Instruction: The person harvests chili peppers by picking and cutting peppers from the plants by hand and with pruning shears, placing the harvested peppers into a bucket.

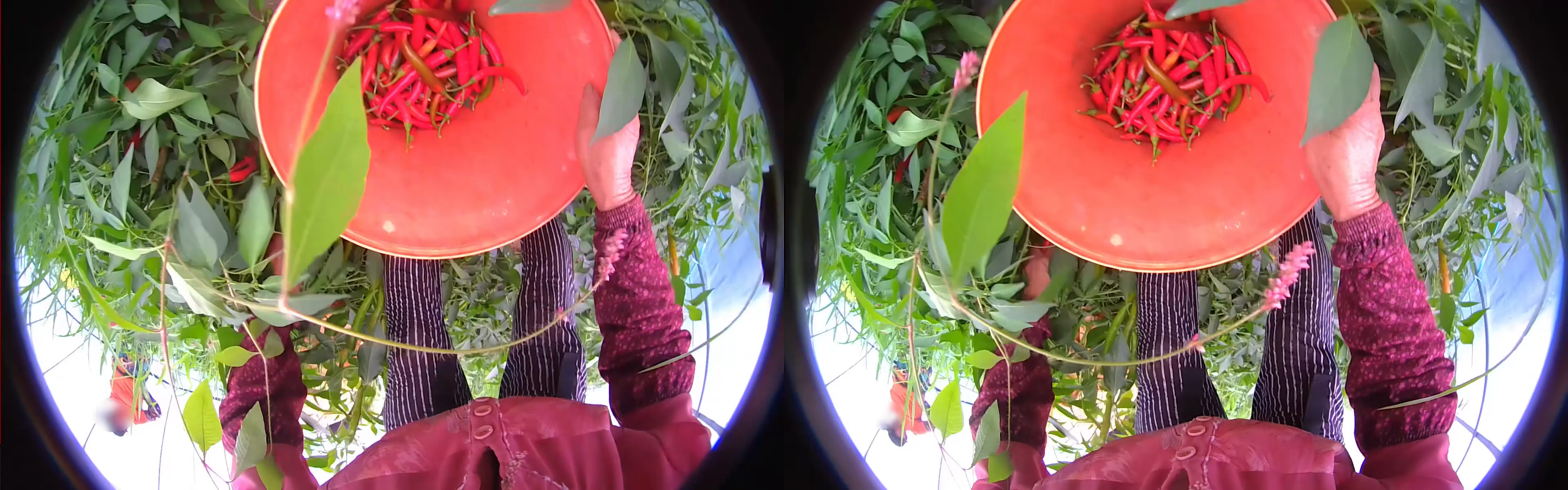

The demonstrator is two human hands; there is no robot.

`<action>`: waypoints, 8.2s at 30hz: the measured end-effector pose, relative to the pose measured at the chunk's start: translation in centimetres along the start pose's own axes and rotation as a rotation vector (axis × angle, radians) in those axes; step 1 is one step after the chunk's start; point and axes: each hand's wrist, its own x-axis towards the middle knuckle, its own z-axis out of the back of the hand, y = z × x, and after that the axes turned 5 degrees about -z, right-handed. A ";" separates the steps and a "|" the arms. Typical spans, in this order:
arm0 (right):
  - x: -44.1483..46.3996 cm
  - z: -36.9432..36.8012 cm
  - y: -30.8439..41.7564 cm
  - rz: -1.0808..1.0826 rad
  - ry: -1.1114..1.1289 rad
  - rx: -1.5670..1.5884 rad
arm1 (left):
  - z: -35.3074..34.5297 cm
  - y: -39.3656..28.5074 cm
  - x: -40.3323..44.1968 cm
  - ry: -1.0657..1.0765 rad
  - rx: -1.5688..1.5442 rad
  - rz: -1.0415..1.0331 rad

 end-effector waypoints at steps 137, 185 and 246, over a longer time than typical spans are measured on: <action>-4.9 2.2 12.5 -0.695 0.455 0.922 | 26.8 -22.1 2.0 -0.720 0.556 -0.361; 1.9 -10.4 33.0 -0.015 1.395 0.228 | 22.5 -8.8 -4.8 -0.509 -0.011 0.039; 3.5 -9.0 29.9 -0.068 1.602 0.279 | 23.2 0.5 2.3 -0.505 -0.194 0.116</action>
